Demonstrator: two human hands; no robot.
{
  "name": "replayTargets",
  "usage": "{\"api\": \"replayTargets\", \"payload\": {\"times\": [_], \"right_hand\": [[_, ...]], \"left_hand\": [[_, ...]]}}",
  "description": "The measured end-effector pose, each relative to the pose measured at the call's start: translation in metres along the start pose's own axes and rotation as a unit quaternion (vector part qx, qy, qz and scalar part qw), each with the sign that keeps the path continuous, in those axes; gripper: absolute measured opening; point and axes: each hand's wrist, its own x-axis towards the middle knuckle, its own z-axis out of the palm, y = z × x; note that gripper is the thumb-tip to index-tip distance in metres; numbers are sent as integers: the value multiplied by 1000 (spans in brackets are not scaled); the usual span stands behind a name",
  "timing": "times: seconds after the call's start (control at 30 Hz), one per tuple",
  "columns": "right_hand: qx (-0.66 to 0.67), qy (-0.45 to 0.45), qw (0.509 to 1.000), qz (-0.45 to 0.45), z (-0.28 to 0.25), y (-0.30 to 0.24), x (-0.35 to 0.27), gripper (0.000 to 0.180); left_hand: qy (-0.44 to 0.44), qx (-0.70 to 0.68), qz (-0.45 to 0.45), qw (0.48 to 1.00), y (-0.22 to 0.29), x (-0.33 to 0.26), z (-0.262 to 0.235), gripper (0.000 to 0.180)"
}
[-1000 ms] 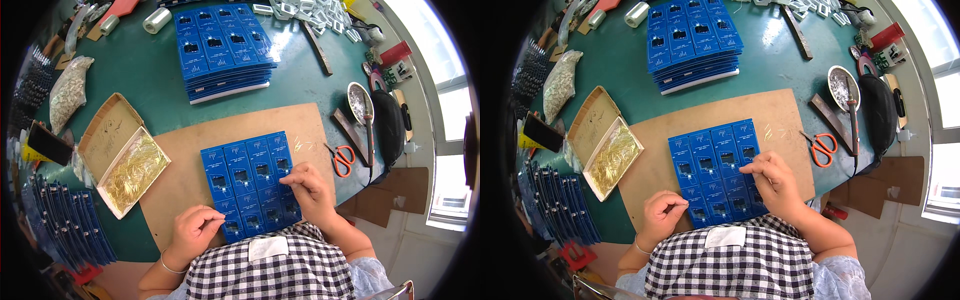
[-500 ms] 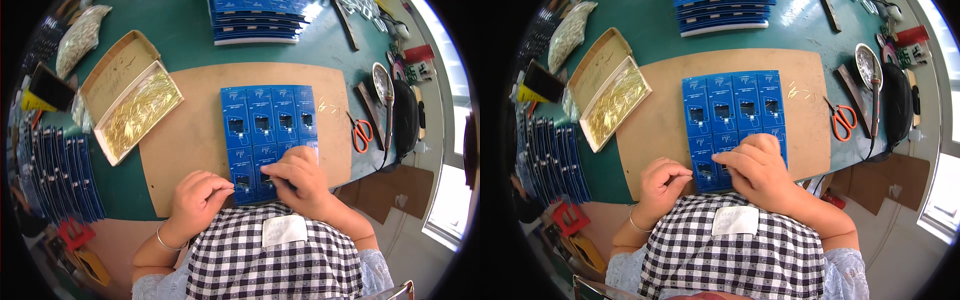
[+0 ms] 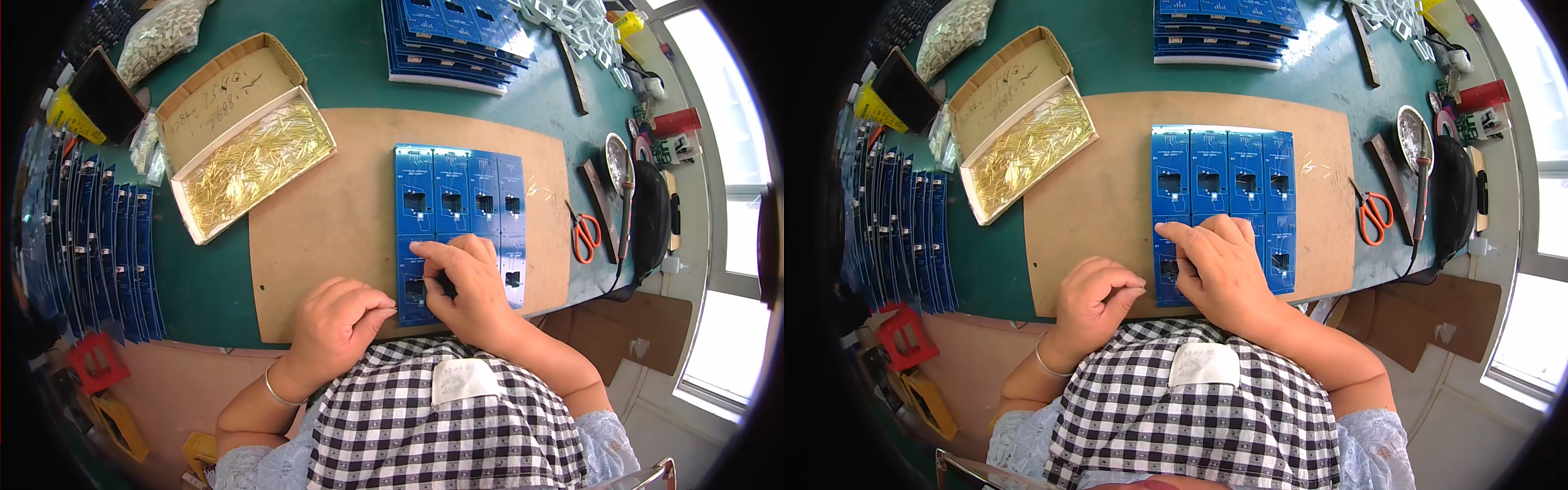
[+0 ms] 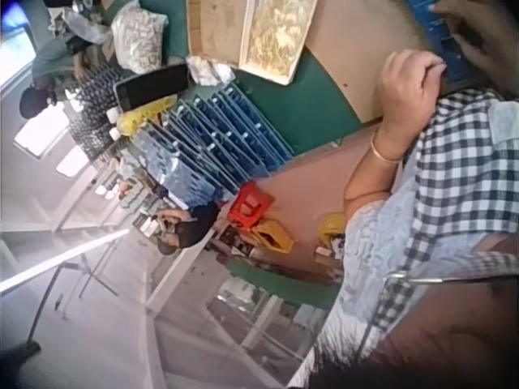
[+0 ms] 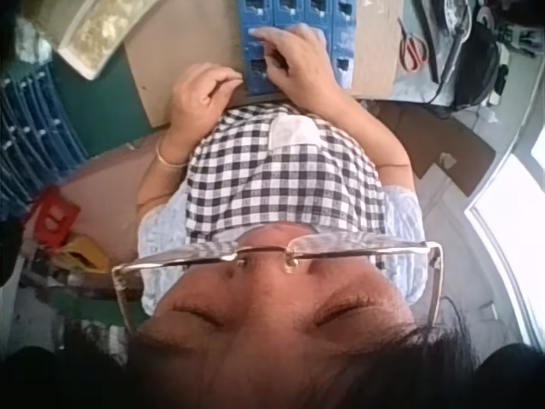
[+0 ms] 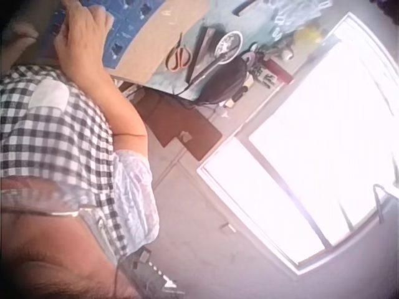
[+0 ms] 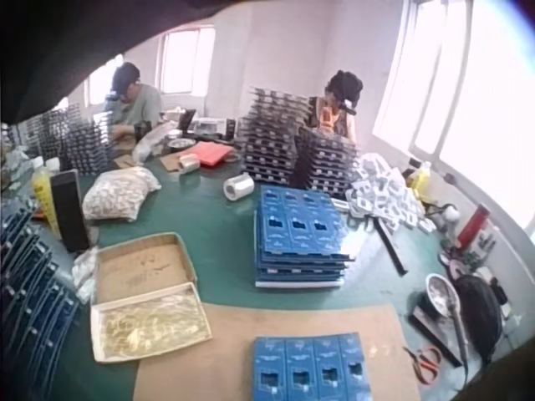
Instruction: Assembling electronic pins into housings and soldering components on a circuit board.
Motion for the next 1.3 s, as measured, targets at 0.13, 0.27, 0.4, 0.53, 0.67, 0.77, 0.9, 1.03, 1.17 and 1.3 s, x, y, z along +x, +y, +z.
{"api": "replayTargets", "payload": {"times": [0.13,0.27,0.4,0.53,0.67,0.77,0.9,1.03,1.17,1.3], "right_hand": [[-9,-5,1000,-12,-2,-5,6,50],[-20,-30,999,-23,-6,-7,8,48],[-16,-37,999,-20,-6,-8,7,49],[-36,-36,998,-40,-2,-7,7,51],[-91,-67,985,-134,-6,-11,14,47],[-20,-55,996,-70,-7,-3,11,30],[-32,-35,993,-106,-4,5,1,26],[-94,21,984,-150,-2,6,-4,25],[-107,17,985,-136,-1,11,-9,21],[-92,0,991,-97,-7,-1,-6,22]], "left_hand": [[1,0,14,1000,-4,0,1,11],[8,12,21,1000,-4,1,2,14],[13,14,21,1000,-3,1,2,14],[-1,35,21,999,-2,1,1,13],[-7,52,22,998,-3,1,2,13],[6,36,26,999,-4,1,4,12],[5,37,22,999,-2,0,5,12],[-4,33,19,999,-3,0,5,12],[-6,17,32,999,-5,0,7,12],[-11,28,20,999,-1,1,7,11]]}}
